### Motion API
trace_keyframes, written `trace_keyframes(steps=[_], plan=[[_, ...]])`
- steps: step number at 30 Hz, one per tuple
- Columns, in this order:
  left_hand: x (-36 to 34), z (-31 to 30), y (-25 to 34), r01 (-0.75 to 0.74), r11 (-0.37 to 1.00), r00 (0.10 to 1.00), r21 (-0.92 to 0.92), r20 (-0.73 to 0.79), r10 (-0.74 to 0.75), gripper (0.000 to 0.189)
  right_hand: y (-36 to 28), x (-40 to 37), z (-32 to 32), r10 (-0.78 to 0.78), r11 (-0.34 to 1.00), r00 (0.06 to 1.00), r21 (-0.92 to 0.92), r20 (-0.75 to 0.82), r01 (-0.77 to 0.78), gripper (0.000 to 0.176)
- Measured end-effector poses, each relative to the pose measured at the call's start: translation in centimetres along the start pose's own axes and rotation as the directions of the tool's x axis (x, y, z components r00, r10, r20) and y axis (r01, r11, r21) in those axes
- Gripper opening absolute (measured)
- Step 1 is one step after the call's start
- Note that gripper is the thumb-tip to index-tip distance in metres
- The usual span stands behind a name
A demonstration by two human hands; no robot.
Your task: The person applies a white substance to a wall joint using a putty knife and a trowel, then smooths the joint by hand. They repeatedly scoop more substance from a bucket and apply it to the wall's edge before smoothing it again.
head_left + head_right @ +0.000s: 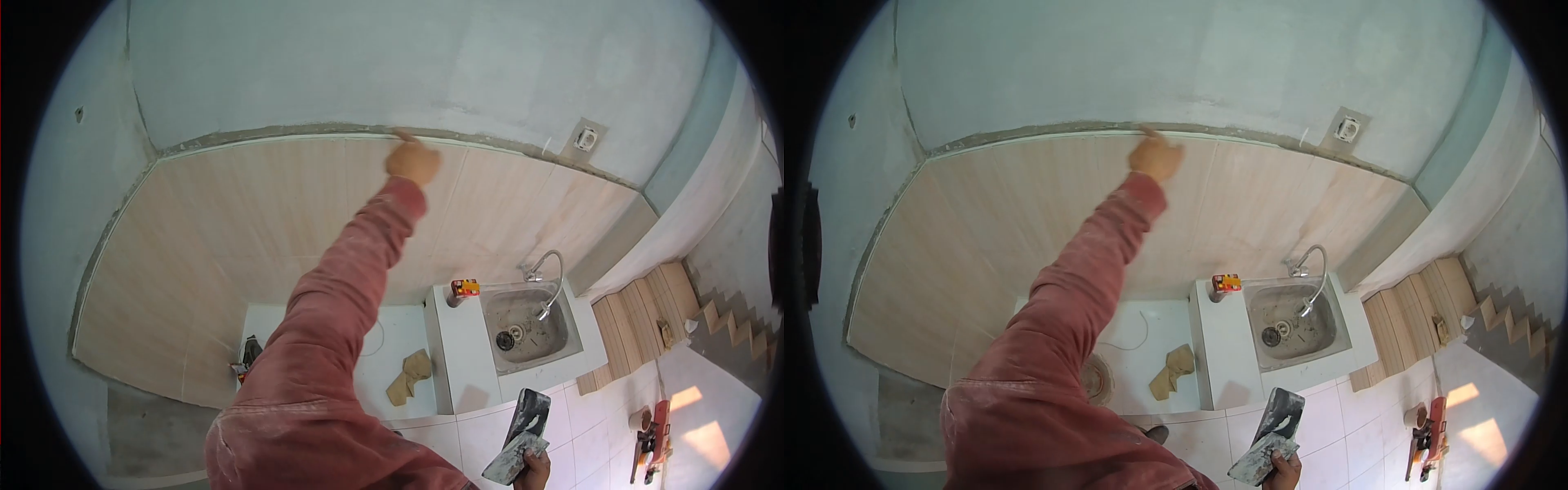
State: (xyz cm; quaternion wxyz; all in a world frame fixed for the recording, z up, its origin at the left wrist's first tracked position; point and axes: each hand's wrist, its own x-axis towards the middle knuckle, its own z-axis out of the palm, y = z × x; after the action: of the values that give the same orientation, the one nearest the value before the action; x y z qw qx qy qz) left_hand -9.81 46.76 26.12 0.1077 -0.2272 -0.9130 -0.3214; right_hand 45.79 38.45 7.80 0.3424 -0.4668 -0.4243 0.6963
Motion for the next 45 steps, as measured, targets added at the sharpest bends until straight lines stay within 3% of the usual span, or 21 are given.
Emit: trace_keyframes(steps=[2, 5, 10, 12, 16, 18, 20, 25, 31, 35, 37, 38, 41, 45], plan=[[1.7, 0.1, -3.8, 0.086, 0.996, 0.995, -0.036, -0.042, -0.087, 0.084, 0.2, 0.2, -0.5, 0.018, 0.999, 1.000, 0.036, -0.012, -0.017, 0.029], [1.5, -1.7, -4.5, 0.099, 0.995, 0.995, 0.008, -0.030, -0.098, 0.085, 0.8, 0.2, -0.8, 0.052, 0.995, 0.998, 0.082, -0.018, -0.051, 0.030], [1.6, 0.8, -0.1, 0.031, 0.999, 0.997, 0.042, 0.075, -0.034, 0.079, 0.7, -0.5, -1.1, 0.024, 0.995, 1.000, 0.093, -0.007, -0.023, 0.029], [1.2, 1.8, 2.5, 0.035, 0.999, 0.992, 0.005, 0.122, -0.036, 0.079, 0.0, -1.2, -1.2, 0.079, 0.994, 0.992, -0.068, -0.096, -0.086, 0.026], [1.5, 4.4, 6.3, -0.031, 0.999, 0.970, -0.034, 0.241, 0.038, 0.076, 0.0, -2.5, -2.6, 0.023, 0.998, 0.987, 0.068, -0.157, -0.012, 0.022], [1.3, 6.0, 8.1, -0.041, 0.999, 0.979, -0.029, 0.200, 0.046, 0.076, -0.9, -3.8, -2.5, 0.059, 0.996, 0.959, 0.084, -0.276, -0.037, 0.022], [1.1, 7.3, 9.9, -0.041, 0.999, 0.987, -0.022, 0.156, 0.044, 0.075, -1.1, -4.8, -3.4, 0.054, 0.997, 0.967, 0.067, -0.247, -0.038, 0.022], [0.5, 9.9, 14.6, -0.091, 0.996, 0.963, 0.018, 0.256, 0.083, 0.080, 0.9, -6.2, -6.4, 0.059, 0.992, 0.948, 0.127, -0.311, -0.020, 0.024], [0.0, 13.3, 18.0, -0.170, 0.982, 0.955, -0.086, 0.231, 0.185, 0.083, 1.6, -8.5, -8.4, 0.097, 0.993, 0.912, 0.095, -0.398, -0.064, 0.026], [-1.9, 14.1, 18.4, -0.243, 0.957, 0.928, -0.157, 0.249, 0.277, 0.086, 2.3, -8.9, -9.3, 0.113, 0.978, 0.929, 0.205, -0.352, -0.042, 0.025], [-2.7, 13.4, 17.5, -0.407, 0.909, 0.907, -0.091, 0.075, 0.414, 0.089, 2.1, -9.4, -9.1, 0.118, 0.972, 0.930, 0.233, -0.349, -0.036, 0.024], [-2.2, 14.0, 16.9, -0.412, 0.906, 0.905, -0.091, 0.076, 0.419, 0.089, 1.8, -9.7, -8.8, 0.115, 0.980, 0.918, 0.196, -0.380, -0.041, 0.024], [-0.9, 14.8, 15.0, -0.329, 0.908, 0.944, 0.260, 0.134, 0.303, 0.085, 2.4, -9.7, -9.3, 0.133, 0.988, 0.909, 0.130, -0.395, -0.088, 0.024], [0.1, 16.6, 13.5, -0.423, 0.834, 0.904, 0.355, 0.105, 0.413, 0.081, 1.1, -9.6, -7.9, 0.136, 0.991, 0.875, 0.058, -0.464, -0.123, 0.025]])
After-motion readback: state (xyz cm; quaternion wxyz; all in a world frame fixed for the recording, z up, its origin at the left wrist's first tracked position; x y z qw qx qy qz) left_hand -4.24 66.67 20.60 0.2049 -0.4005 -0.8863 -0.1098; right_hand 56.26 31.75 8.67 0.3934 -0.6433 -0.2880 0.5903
